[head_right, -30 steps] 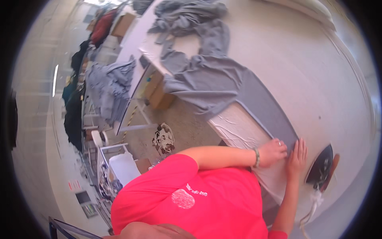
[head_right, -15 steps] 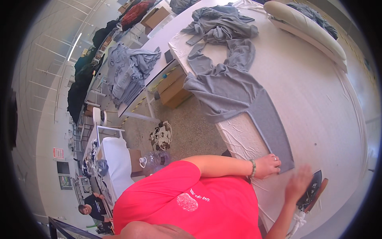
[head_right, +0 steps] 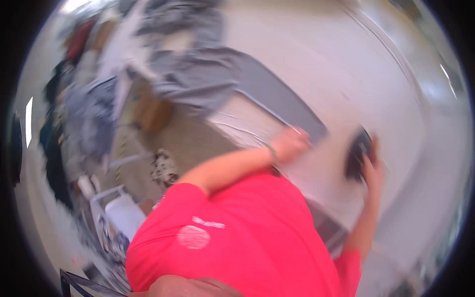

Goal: Ironing and folding a grey sweatshirt on a professional worktable.

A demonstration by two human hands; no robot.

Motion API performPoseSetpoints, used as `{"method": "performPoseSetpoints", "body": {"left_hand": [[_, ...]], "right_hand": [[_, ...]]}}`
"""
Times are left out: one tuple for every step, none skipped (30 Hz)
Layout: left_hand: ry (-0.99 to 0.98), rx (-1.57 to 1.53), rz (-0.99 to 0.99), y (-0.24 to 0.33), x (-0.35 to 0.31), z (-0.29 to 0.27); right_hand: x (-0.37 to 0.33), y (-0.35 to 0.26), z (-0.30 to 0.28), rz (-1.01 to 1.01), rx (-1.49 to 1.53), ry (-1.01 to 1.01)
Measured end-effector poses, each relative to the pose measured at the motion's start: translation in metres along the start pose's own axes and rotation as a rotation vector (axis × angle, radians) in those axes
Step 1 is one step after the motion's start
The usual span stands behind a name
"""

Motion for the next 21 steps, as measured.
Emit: {"method": "performPoseSetpoints", "body": {"left_hand": [[-0.073,0.045,-0.009,-0.005,0.003,-0.004],[-0.124,0.022,-0.03,0.001,0.002,-0.004],[-0.082,0.041,-0.036,0.002,-0.001,-0.009],[-0.082,0.03,-0.013,0.002,-0.003,-0.008],[-0.077,0.034,0.002,0.001,-0.001,-0.007],[-0.079,0.012,0.015,0.0,0.001,-0.009],[-0.105,0.016,0.014,0.0,0.004,-0.009],[-0.13,0.032,-0.004,0.0,0.001,-0.012],[-0.159,0.045,-0.011,0.002,0.0,-0.013],[-0.166,0.036,-0.008,0.004,-0.001,-0.014],[-0.171,0.047,-0.015,0.004,-0.001,-0.014],[-0.179,0.055,-0.024,0.005,-0.002,-0.012],[-0.187,0.065,-0.033,0.005,-0.003,-0.009],[-0.192,0.062,-0.032,0.006,-0.002,-0.008],[-0.181,0.068,-0.031,0.007,-0.002,-0.008],[-0.169,0.074,-0.03,0.008,-0.002,-0.008],[-0.158,0.079,-0.031,0.008,-0.003,-0.008],[-0.162,0.076,-0.033,0.009,-0.003,-0.006],[-0.145,0.072,-0.023,0.009,-0.002,-0.006],[-0.128,0.067,-0.014,0.008,-0.001,-0.006],[-0.111,0.062,-0.004,0.006,0.0,-0.007]], "right_hand": [[0.009,0.0,0.011,0.076,0.129,0.037],[0.011,0.008,0.003,0.199,0.038,-0.017],[0.01,-0.019,0.002,0.29,-0.001,-0.103],[0.009,-0.015,0.003,0.273,0.004,-0.127],[0.004,-0.004,0.01,0.131,-0.166,-0.001],[0.0,-0.014,0.023,-0.034,-0.34,0.101],[-0.007,-0.02,0.027,-0.015,-0.348,0.11],[-0.018,-0.051,0.033,-0.026,-0.404,0.054],[-0.028,-0.07,0.038,-0.03,-0.454,0.004],[-0.032,-0.077,0.044,-0.018,-0.454,0.004],[-0.029,-0.082,0.051,-0.042,-0.496,-0.017],[-0.026,-0.084,0.057,-0.063,-0.536,-0.04],[-0.023,-0.085,0.061,-0.085,-0.577,-0.064],[-0.019,-0.087,0.063,-0.081,-0.575,-0.066],[-0.015,-0.088,0.065,-0.066,-0.593,-0.088],[-0.012,-0.09,0.067,-0.051,-0.611,-0.11],[-0.011,-0.09,0.068,-0.037,-0.63,-0.134],[-0.012,-0.09,0.068,-0.033,-0.63,-0.138],[-0.012,-0.092,0.068,-0.048,-0.649,-0.155],[-0.013,-0.094,0.068,-0.062,-0.668,-0.172],[-0.014,-0.096,0.069,-0.076,-0.687,-0.19]]}}
Point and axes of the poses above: each hand's wrist, its own x-axis towards the middle knuckle, its own z-axis out of the palm, y = z × x, the point moved 2 cm from there along x, towards the middle knuckle, and after that the axes turned 3 degrees about -y, right-handed, at the moved point
